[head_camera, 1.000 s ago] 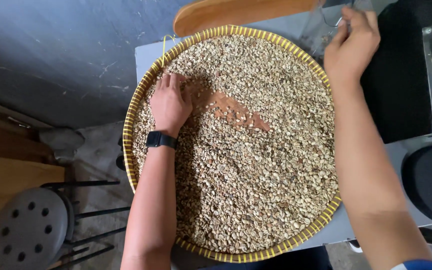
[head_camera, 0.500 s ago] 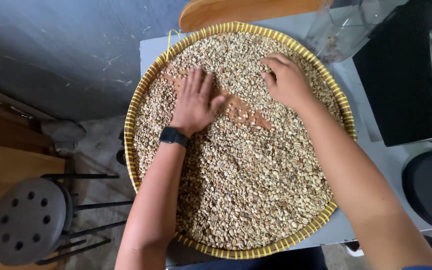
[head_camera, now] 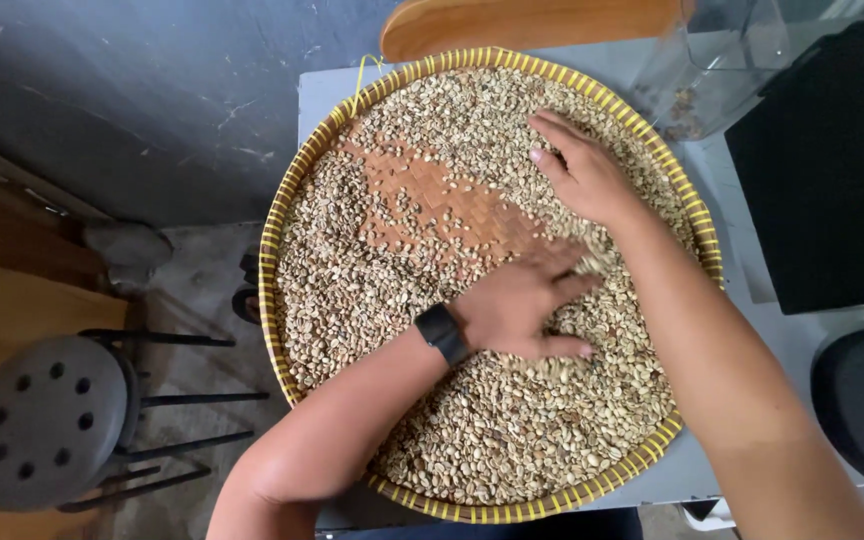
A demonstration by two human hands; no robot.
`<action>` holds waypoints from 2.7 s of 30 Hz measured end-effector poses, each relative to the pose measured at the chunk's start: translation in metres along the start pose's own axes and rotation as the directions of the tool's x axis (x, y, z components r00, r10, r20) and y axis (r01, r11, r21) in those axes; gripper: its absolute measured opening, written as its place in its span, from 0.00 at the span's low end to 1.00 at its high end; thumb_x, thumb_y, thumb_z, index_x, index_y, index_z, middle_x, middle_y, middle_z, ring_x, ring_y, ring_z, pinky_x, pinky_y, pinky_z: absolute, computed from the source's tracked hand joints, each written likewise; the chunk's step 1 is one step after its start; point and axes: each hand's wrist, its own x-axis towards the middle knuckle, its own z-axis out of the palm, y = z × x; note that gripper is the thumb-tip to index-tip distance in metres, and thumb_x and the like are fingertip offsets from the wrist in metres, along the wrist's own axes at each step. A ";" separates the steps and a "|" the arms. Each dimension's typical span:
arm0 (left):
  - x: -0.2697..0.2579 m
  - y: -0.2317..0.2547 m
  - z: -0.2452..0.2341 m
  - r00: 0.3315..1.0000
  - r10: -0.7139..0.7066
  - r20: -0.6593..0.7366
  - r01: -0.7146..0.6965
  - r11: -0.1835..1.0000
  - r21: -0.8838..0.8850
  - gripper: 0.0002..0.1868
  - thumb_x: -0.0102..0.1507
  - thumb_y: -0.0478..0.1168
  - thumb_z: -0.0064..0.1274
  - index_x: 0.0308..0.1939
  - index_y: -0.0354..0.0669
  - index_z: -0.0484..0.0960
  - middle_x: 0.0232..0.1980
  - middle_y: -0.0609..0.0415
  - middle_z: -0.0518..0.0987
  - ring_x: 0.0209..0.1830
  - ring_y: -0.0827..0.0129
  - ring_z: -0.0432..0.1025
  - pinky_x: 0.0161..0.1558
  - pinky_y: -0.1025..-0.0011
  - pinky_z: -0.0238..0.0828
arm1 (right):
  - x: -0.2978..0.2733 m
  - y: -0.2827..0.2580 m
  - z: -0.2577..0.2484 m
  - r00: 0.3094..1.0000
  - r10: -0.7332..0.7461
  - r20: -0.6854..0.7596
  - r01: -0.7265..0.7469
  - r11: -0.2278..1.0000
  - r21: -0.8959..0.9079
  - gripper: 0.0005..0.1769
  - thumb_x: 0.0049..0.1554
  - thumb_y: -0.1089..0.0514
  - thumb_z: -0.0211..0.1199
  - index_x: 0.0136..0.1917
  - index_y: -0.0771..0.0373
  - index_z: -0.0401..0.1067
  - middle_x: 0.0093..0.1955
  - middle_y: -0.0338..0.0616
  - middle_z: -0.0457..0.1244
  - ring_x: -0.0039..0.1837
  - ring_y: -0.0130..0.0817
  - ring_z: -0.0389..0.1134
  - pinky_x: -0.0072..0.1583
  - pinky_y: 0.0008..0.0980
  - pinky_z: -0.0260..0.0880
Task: Sorting green coffee beans by hand in a woven tray to remove defects and debris
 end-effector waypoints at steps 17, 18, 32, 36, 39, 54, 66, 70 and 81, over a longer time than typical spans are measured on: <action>0.006 -0.055 0.032 0.950 0.170 -0.260 -0.131 0.978 0.161 0.10 0.66 0.43 0.47 0.45 0.44 0.78 0.31 0.52 0.79 0.30 0.59 0.79 0.32 0.63 0.78 | 0.006 0.024 0.059 0.956 -0.277 0.101 0.289 0.947 -0.139 0.19 0.60 0.49 0.67 0.60 0.61 0.76 0.51 0.51 0.63 0.57 0.48 0.62 0.62 0.48 0.63; 0.006 -0.066 0.030 0.895 0.174 -0.411 -0.137 0.984 0.117 0.09 0.66 0.45 0.50 0.43 0.44 0.78 0.28 0.51 0.78 0.26 0.55 0.77 0.32 0.60 0.78 | 0.006 0.032 0.065 0.924 -0.364 0.118 0.375 0.923 -0.091 0.20 0.60 0.46 0.68 0.59 0.59 0.77 0.51 0.51 0.63 0.57 0.52 0.63 0.61 0.49 0.64; -0.069 -0.174 -0.032 0.680 -0.377 -0.629 0.647 0.712 0.274 0.14 0.61 0.53 0.55 0.47 0.55 0.76 0.44 0.55 0.76 0.50 0.54 0.74 0.47 0.55 0.72 | -0.010 -0.066 0.057 0.870 -0.405 0.280 0.379 0.914 0.146 0.09 0.54 0.67 0.66 0.48 0.61 0.80 0.44 0.46 0.71 0.49 0.45 0.72 0.53 0.44 0.71; -0.072 -0.166 -0.037 0.671 -0.478 -0.566 0.707 0.642 0.296 0.27 0.64 0.54 0.56 0.62 0.44 0.74 0.65 0.41 0.70 0.72 0.45 0.60 0.69 0.46 0.57 | -0.014 -0.074 0.052 0.845 -0.370 0.386 0.277 0.920 0.276 0.13 0.55 0.71 0.61 0.46 0.59 0.82 0.43 0.45 0.72 0.45 0.40 0.71 0.53 0.44 0.71; -0.064 -0.133 -0.052 0.661 -0.605 -0.444 0.739 0.627 0.247 0.30 0.71 0.54 0.42 0.70 0.39 0.68 0.75 0.32 0.61 0.79 0.44 0.52 0.77 0.48 0.44 | -0.011 -0.089 0.027 0.834 -0.351 0.426 0.209 0.915 0.346 0.16 0.56 0.74 0.57 0.49 0.62 0.82 0.52 0.49 0.73 0.56 0.42 0.72 0.64 0.47 0.68; -0.010 -0.058 -0.012 0.952 -0.305 -0.009 0.305 0.952 0.031 0.53 0.64 0.77 0.30 0.78 0.37 0.54 0.78 0.25 0.51 0.81 0.37 0.44 0.78 0.45 0.38 | 0.007 0.035 0.021 0.921 -0.315 -0.230 0.339 0.938 0.073 0.07 0.56 0.72 0.63 0.46 0.67 0.78 0.52 0.49 0.69 0.57 0.50 0.71 0.59 0.45 0.70; 0.005 0.010 0.009 0.992 0.120 -0.050 -0.121 0.992 -0.028 0.24 0.63 0.52 0.55 0.60 0.47 0.78 0.61 0.43 0.77 0.63 0.51 0.73 0.66 0.49 0.71 | 0.012 0.052 0.027 0.894 -0.371 -0.252 0.357 0.929 -0.102 0.06 0.54 0.72 0.63 0.44 0.66 0.78 0.50 0.51 0.70 0.55 0.54 0.72 0.54 0.46 0.71; 0.009 0.019 0.015 0.992 0.123 -0.006 -0.123 0.992 0.034 0.20 0.59 0.44 0.60 0.55 0.49 0.80 0.50 0.50 0.79 0.50 0.58 0.78 0.54 0.57 0.80 | 0.010 0.040 0.023 0.917 -0.347 -0.199 0.340 0.938 -0.072 0.08 0.54 0.74 0.60 0.44 0.69 0.78 0.50 0.54 0.70 0.53 0.55 0.71 0.55 0.47 0.71; 0.010 0.032 -0.002 0.942 0.260 0.211 -0.258 0.965 -0.041 0.14 0.57 0.36 0.52 0.47 0.39 0.79 0.34 0.48 0.80 0.25 0.61 0.79 0.25 0.67 0.78 | -0.002 -0.061 0.033 0.905 -0.399 0.148 0.408 0.913 -0.030 0.05 0.57 0.69 0.64 0.46 0.67 0.80 0.48 0.53 0.71 0.52 0.44 0.70 0.58 0.43 0.70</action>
